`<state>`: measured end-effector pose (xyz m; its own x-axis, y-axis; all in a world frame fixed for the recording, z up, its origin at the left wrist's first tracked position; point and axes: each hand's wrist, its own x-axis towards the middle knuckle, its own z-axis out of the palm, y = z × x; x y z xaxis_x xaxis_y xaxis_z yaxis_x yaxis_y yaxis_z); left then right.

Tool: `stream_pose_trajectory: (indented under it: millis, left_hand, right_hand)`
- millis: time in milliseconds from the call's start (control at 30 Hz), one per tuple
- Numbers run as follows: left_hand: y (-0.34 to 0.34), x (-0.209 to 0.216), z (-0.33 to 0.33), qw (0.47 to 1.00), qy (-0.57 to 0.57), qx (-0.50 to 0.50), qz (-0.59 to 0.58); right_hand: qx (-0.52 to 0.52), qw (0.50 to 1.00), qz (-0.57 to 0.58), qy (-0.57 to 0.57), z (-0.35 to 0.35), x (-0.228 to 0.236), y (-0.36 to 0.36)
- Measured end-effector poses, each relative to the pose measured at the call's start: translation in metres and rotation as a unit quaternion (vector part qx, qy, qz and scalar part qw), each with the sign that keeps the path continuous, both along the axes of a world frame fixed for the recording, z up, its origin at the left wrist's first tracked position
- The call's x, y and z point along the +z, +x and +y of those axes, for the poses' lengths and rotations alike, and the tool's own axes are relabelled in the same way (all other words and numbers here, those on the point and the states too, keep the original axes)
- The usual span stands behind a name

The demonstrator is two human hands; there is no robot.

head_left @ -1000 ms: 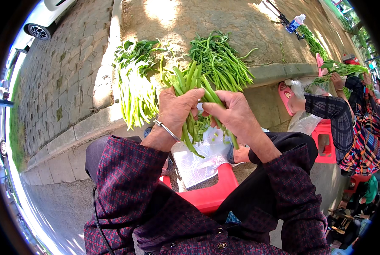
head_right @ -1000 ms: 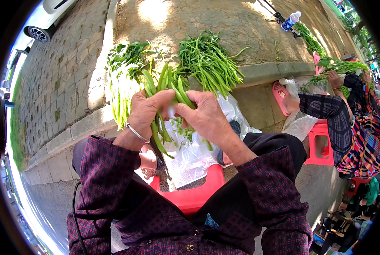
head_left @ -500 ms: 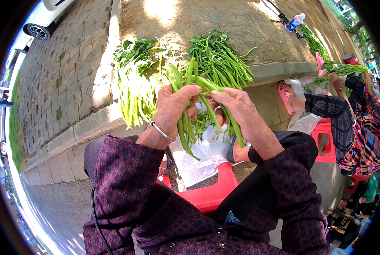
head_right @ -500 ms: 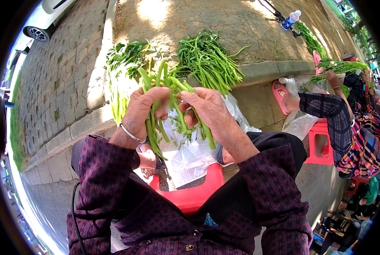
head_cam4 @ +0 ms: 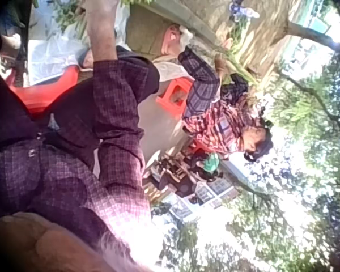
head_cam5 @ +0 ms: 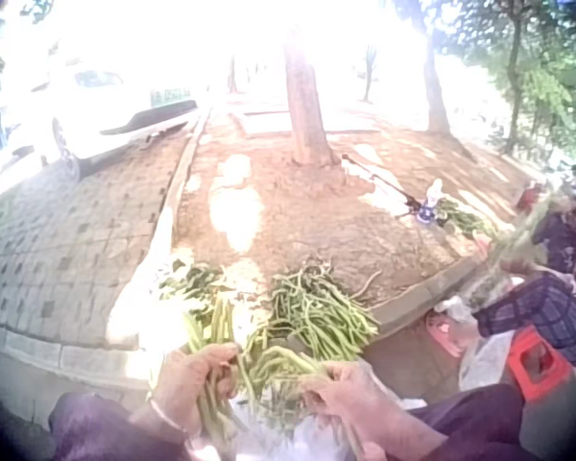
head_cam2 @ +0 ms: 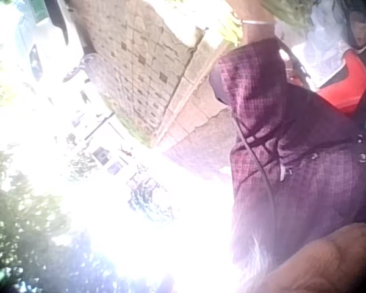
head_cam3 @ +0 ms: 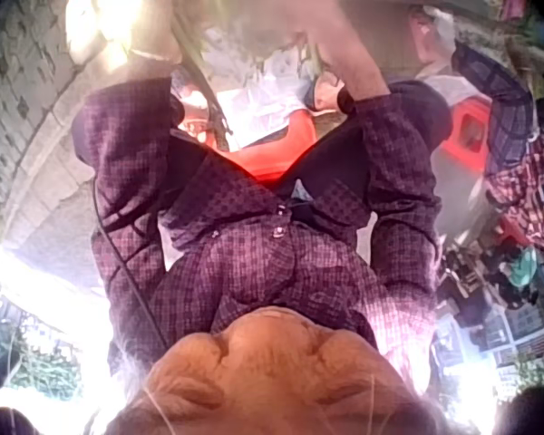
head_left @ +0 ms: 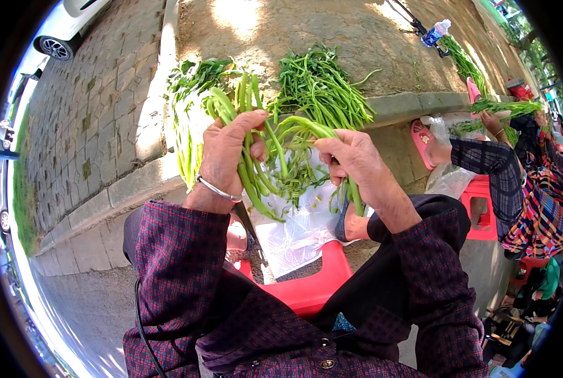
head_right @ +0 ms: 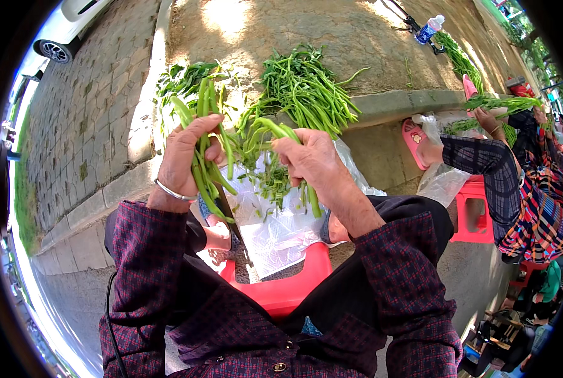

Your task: The person picks through bunches of green leafy vegetables by hand, separating the stalks and leaves while sitting outdoors.

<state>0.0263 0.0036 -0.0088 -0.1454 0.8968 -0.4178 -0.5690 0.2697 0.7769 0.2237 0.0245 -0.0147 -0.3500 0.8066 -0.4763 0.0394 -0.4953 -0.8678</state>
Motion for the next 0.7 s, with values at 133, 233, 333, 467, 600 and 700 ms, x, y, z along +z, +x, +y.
stream_pose_trajectory:
  millis: [133, 233, 333, 467, 600, 700]
  left_hand:
    - [0.014, -0.002, -0.009, 0.996, 0.021, -0.087, 0.023]
    - [0.023, -0.009, -0.011, 0.993, 0.031, -0.102, 0.054]
    - [0.028, -0.009, -0.012, 0.991, 0.018, -0.096, 0.092]
    - [0.028, -0.015, -0.010, 0.992, 0.045, -0.090, 0.070]
    - [0.030, -0.010, -0.008, 0.998, 0.020, -0.040, 0.053]
    - [0.022, -0.009, -0.004, 0.998, -0.003, 0.004, 0.063]
  right_hand:
    - [-0.020, 0.999, 0.030, 0.002, 0.001, -0.001, 0.000]
    - [0.011, 1.000, 0.025, 0.009, 0.000, 0.004, -0.004]
    - [0.022, 0.998, 0.056, -0.035, -0.002, 0.012, -0.008]
    - [0.052, 0.994, 0.099, -0.021, -0.001, 0.010, -0.007]
    - [0.026, 0.996, 0.081, 0.010, 0.000, 0.001, -0.002]
    - [-0.038, 0.994, 0.096, 0.027, 0.003, 0.001, 0.000]
